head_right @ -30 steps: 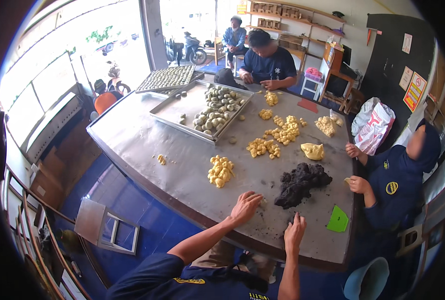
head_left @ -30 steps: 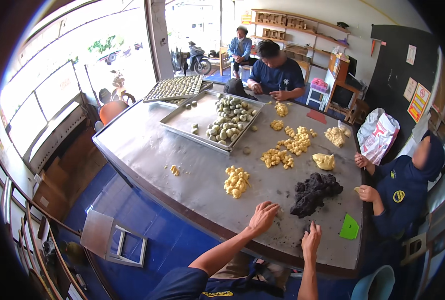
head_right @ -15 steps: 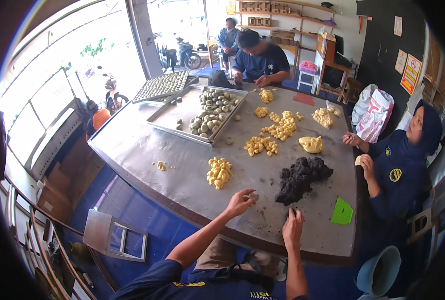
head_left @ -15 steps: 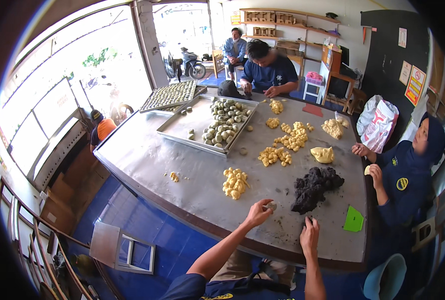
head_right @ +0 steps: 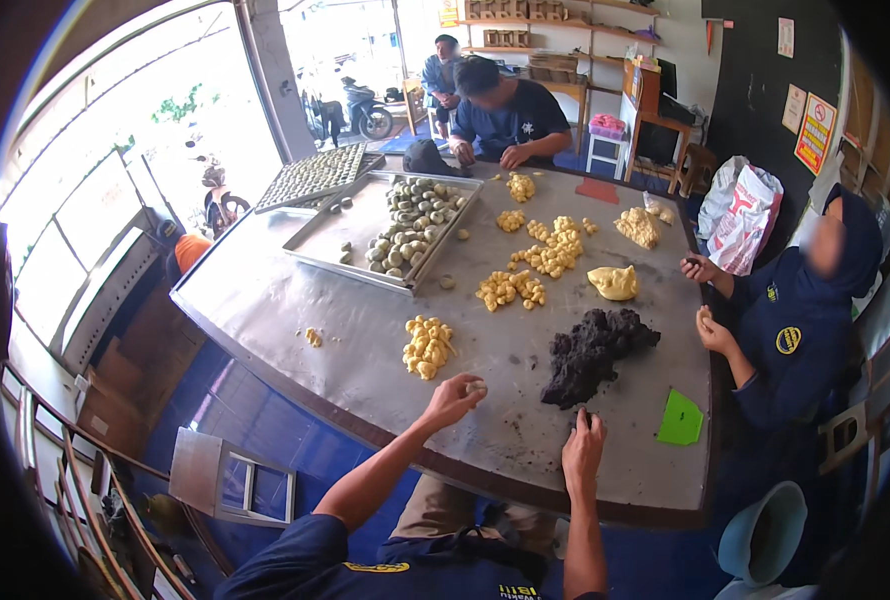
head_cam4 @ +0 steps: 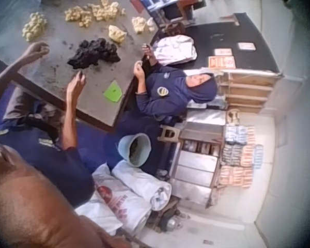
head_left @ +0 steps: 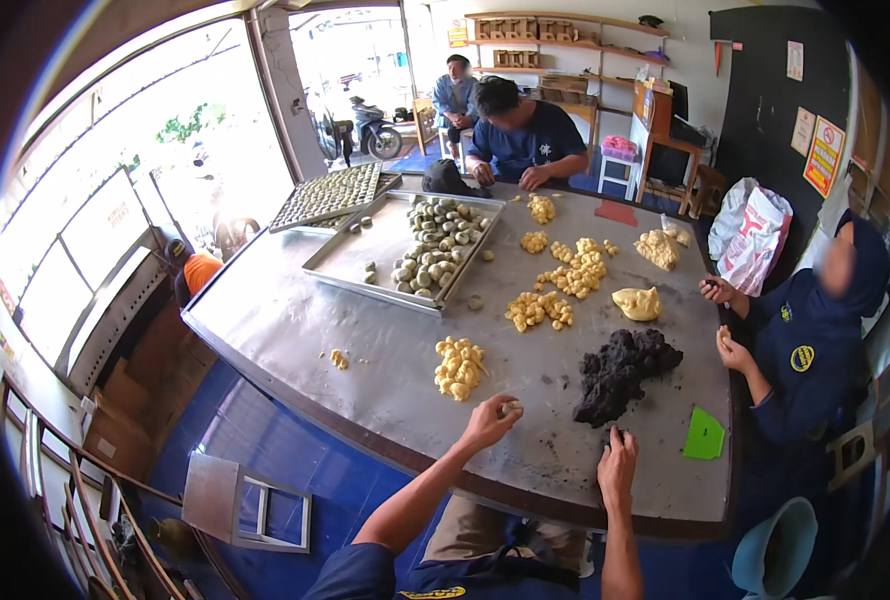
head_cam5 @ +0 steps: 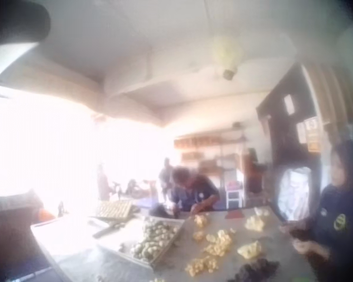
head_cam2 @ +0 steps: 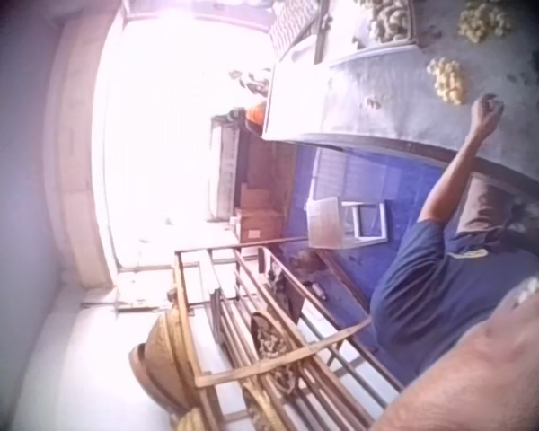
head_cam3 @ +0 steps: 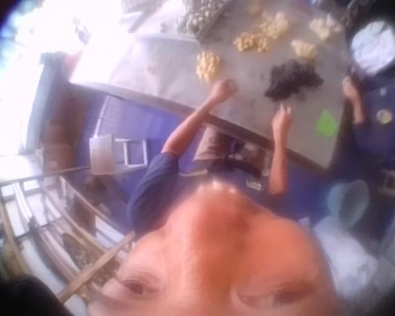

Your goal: The person prepares pastries by flattening dough pieces, placing portions of filling inside the dough, and wrapping them into balls by hand.

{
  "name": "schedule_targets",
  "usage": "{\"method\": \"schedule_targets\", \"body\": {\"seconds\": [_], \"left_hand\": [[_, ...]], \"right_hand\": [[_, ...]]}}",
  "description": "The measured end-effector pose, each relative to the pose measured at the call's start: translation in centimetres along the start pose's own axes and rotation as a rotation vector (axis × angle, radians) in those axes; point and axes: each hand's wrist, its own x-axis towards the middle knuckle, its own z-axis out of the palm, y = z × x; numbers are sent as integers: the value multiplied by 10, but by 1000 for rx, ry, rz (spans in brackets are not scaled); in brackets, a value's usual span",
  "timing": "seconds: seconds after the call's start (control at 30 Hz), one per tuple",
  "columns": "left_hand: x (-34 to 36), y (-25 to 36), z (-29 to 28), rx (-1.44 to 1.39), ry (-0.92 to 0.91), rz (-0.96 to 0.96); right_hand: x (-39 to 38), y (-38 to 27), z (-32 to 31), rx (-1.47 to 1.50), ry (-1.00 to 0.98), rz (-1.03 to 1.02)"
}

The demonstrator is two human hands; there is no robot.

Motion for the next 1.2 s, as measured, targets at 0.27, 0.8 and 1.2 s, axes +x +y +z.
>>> {"method": "schedule_targets", "body": {"seconds": [0.27, 0.8, 1.2], "left_hand": [[28, -30, -11, 81, -279, 122], [92, 19, -130, -168, 853, 332], [12, -93, -98, 457, 700, 173]], "right_hand": [[-5, -13, 2, 61, -4, 6], [-10, -15, 15, 9, 86, -26], [-3, -20, 8, 21, 12, -82]]}}
